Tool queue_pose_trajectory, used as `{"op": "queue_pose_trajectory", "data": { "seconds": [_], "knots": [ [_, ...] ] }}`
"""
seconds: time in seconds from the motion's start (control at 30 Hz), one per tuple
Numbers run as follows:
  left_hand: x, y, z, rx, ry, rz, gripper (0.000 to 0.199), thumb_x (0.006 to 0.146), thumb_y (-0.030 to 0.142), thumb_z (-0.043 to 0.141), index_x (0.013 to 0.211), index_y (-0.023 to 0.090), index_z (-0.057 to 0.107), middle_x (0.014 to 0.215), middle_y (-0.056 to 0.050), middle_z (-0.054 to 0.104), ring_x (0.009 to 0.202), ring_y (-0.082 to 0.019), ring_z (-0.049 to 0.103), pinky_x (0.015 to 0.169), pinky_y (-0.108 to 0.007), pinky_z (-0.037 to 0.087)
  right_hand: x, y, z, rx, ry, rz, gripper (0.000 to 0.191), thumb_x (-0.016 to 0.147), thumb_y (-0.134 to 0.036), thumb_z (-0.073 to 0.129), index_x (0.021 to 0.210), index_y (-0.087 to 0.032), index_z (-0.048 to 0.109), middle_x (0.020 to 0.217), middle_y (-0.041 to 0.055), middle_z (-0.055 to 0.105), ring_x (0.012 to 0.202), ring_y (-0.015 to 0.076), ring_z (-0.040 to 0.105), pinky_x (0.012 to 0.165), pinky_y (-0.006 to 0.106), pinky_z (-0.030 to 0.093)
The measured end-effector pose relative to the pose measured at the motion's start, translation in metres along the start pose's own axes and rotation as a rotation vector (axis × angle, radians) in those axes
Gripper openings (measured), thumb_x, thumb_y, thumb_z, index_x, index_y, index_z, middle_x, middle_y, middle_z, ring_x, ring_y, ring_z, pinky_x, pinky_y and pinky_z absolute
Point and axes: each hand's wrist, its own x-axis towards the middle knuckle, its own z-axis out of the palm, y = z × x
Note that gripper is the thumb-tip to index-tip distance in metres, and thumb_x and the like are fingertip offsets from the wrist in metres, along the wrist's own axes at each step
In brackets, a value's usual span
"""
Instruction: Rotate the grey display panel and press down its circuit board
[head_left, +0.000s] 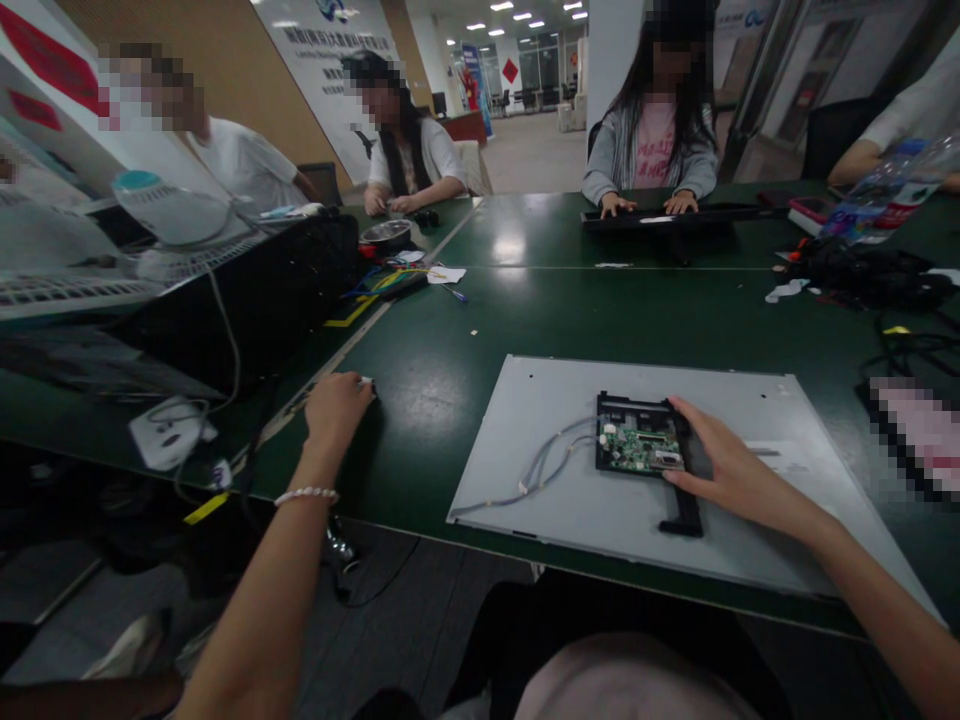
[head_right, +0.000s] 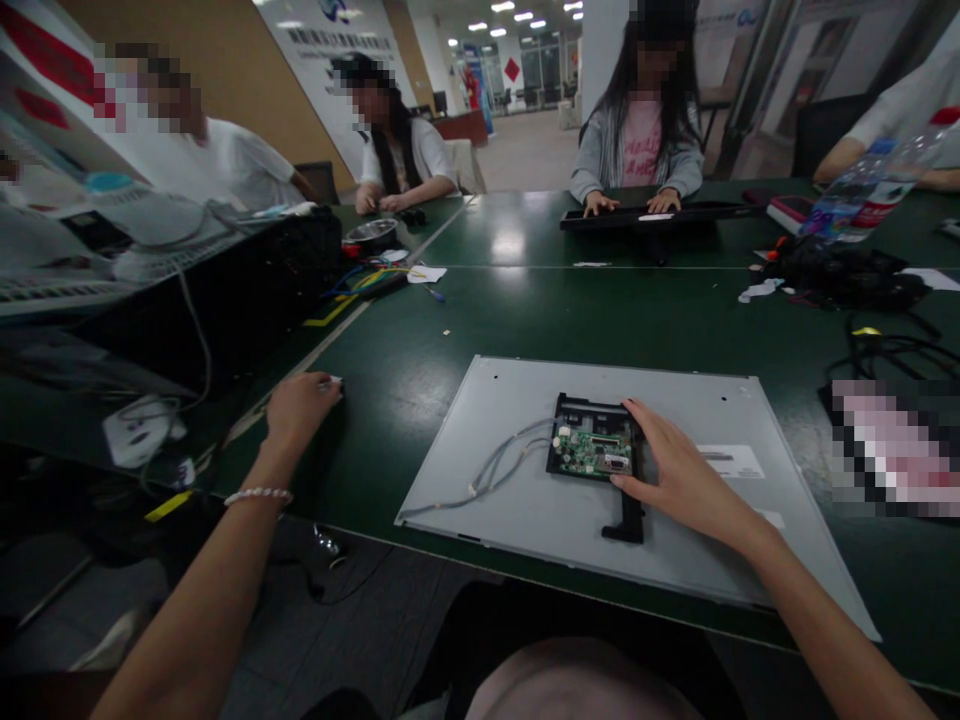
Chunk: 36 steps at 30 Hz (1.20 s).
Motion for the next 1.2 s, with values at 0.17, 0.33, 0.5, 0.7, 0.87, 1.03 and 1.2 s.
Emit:
{"op": "queue_pose_trajectory", "data": {
  "seconds": [0.17, 0.33, 0.5, 0.7, 0.87, 1.03, 1.2],
  "knots": [
    [0.006, 0.003, 0.006, 0.009, 0.028, -0.012, 0.046, 0.091, 0.038, 0.035, 0.070, 0.011, 0.065, 0.075, -0.006, 0.066, 0.104, -0.027, 0.064, 0.090, -0.041, 0.046, -0.001, -0.001, -0.003, 0.009, 0.000, 0.003, 0.088, 0.087, -0.046, 0.060, 0.155, -0.028, 0.008, 0.158, 0.0149, 0.030, 0.142, 0.0351, 0.035, 0.114, 0.059, 0.031],
    [0.002, 0.035, -0.010, -0.003, 0.067, 0.056, 0.052, 0.095, 0.033, 0.027, 0.082, 0.004, 0.068, 0.084, -0.006, 0.069, 0.106, -0.027, 0.063, 0.094, -0.042, 0.043, -0.002, 0.001, -0.004, 0.011, 0.008, 0.006, 0.090, 0.086, -0.048, 0.061, 0.156, -0.025, 0.008, 0.159, 0.0157, 0.029, 0.142, 0.0351, 0.033, 0.115, 0.057, 0.030],
    [-0.031, 0.135, -0.033, -0.098, 0.101, 0.351, 0.038, 0.098, 0.032, 0.038, 0.110, 0.018, 0.070, 0.112, -0.009, 0.071, 0.102, -0.023, 0.066, 0.092, -0.036, 0.048, -0.003, 0.004, -0.005, 0.000, 0.012, 0.012, 0.092, 0.086, -0.050, 0.061, 0.156, -0.023, 0.008, 0.158, 0.0168, 0.030, 0.142, 0.0354, 0.035, 0.114, 0.057, 0.031],
    [-0.093, 0.273, -0.045, -0.151, 0.003, 0.970, 0.023, 0.094, 0.019, 0.048, 0.093, 0.014, 0.070, 0.093, -0.009, 0.072, 0.088, -0.021, 0.067, 0.081, -0.031, 0.049, -0.006, 0.005, -0.006, -0.012, 0.016, -0.008, 0.091, 0.086, -0.051, 0.061, 0.155, -0.022, 0.009, 0.158, 0.0168, 0.030, 0.142, 0.0331, 0.035, 0.115, 0.054, 0.031],
    [-0.104, 0.330, -0.039, -0.136, -0.011, 1.111, 0.015, 0.090, 0.014, 0.054, 0.092, 0.013, 0.069, 0.090, -0.010, 0.071, 0.084, -0.021, 0.067, 0.076, -0.031, 0.049, -0.007, 0.004, -0.009, -0.006, 0.032, -0.003, 0.090, 0.086, -0.050, 0.062, 0.155, -0.022, 0.011, 0.157, 0.0162, 0.032, 0.141, 0.0335, 0.037, 0.114, 0.054, 0.033],
    [-0.095, 0.332, -0.025, -0.113, -0.071, 1.061, 0.016, 0.090, 0.013, 0.053, 0.092, 0.011, 0.069, 0.092, -0.012, 0.071, 0.087, -0.022, 0.067, 0.077, -0.031, 0.049, -0.005, 0.007, -0.011, -0.008, 0.038, -0.014, 0.091, 0.086, -0.049, 0.062, 0.155, -0.023, 0.010, 0.155, 0.0165, 0.035, 0.139, 0.0335, 0.039, 0.112, 0.055, 0.034],
    [-0.095, 0.332, -0.015, -0.099, -0.097, 1.061, 0.021, 0.092, 0.013, 0.049, 0.093, 0.011, 0.070, 0.094, -0.012, 0.071, 0.087, -0.022, 0.067, 0.079, -0.032, 0.050, -0.003, 0.011, -0.009, -0.025, 0.042, -0.019, 0.091, 0.086, -0.048, 0.062, 0.155, -0.023, 0.010, 0.154, 0.0179, 0.036, 0.139, 0.0339, 0.040, 0.112, 0.055, 0.035]
  ]
}}
